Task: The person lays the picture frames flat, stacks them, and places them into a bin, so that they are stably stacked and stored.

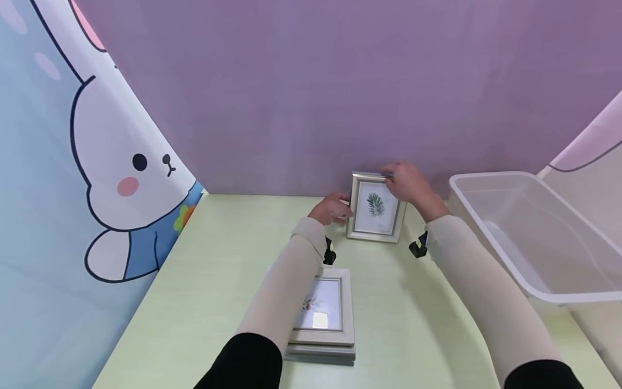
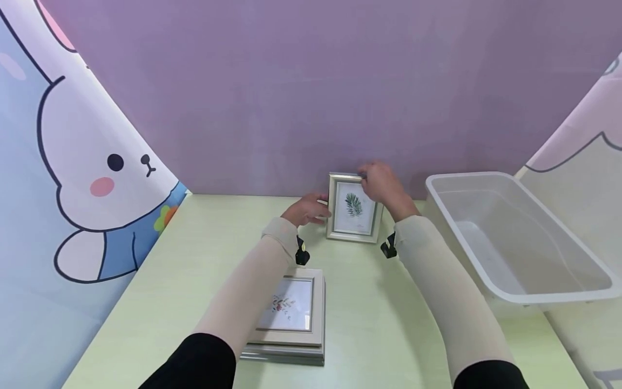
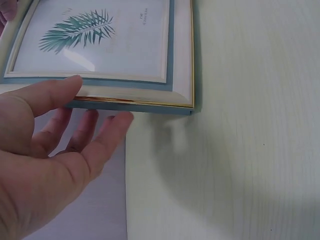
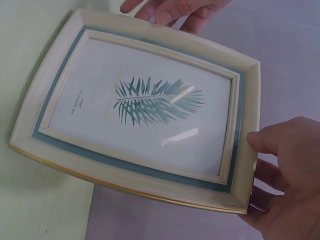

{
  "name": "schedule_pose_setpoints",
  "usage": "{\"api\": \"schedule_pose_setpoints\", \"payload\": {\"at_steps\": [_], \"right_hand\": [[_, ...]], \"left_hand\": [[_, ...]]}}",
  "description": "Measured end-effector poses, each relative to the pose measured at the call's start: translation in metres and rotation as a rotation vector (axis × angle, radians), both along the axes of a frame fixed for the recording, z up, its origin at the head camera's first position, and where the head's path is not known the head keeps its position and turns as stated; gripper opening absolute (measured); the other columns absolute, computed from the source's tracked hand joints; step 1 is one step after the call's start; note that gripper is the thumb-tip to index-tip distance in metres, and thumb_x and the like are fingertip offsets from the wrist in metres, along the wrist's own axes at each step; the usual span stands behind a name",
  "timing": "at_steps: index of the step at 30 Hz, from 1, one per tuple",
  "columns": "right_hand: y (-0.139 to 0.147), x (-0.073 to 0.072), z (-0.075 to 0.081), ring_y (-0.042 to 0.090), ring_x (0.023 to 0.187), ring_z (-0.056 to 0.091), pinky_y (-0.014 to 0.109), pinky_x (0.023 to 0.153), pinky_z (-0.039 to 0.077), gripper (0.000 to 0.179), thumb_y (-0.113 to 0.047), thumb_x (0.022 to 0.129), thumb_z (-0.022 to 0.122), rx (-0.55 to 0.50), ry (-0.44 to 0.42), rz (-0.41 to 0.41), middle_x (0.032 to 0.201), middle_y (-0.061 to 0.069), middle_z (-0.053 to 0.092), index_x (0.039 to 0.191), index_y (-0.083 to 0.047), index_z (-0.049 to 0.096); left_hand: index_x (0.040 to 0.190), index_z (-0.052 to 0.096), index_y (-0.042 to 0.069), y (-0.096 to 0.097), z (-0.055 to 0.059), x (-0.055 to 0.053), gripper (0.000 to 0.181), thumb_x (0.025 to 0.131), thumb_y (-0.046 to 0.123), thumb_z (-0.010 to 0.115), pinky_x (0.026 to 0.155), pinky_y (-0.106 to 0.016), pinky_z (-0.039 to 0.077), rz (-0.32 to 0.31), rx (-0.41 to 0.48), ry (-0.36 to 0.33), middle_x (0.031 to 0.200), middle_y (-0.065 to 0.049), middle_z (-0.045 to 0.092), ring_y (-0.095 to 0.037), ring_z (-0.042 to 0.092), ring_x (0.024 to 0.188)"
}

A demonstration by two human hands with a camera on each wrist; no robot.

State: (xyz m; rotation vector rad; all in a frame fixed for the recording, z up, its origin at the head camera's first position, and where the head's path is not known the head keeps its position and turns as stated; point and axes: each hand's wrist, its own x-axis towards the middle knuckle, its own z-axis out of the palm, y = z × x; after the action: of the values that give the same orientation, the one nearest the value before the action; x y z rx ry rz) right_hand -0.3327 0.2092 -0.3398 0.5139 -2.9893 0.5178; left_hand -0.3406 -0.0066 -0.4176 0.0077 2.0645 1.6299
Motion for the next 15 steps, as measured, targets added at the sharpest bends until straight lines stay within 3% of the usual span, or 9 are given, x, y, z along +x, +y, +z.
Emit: {"api": "schedule_pose_setpoints", "payload": {"at_steps": [15], "right_hand": [[-0.003, -0.0014, -0.0019, 0.046, 0.138, 0.045, 0.062, 0.114, 0.038, 0.038, -0.009, 0.103, 0.054, 0.036, 0.006, -0.026, 0.145, 0.022, 0.056, 0.14, -0.004, 0.058]], "left_hand": [[0.145, 0.045, -0.005, 0.0021, -0.0067, -0.0023, 0.057, 0.091, -0.016, 0.057, 0.107, -0.049, 0.051, -0.035, -0.005, -0.022, 0.14, -0.028, 0.055, -0.042, 0.057, 0.13]]}}
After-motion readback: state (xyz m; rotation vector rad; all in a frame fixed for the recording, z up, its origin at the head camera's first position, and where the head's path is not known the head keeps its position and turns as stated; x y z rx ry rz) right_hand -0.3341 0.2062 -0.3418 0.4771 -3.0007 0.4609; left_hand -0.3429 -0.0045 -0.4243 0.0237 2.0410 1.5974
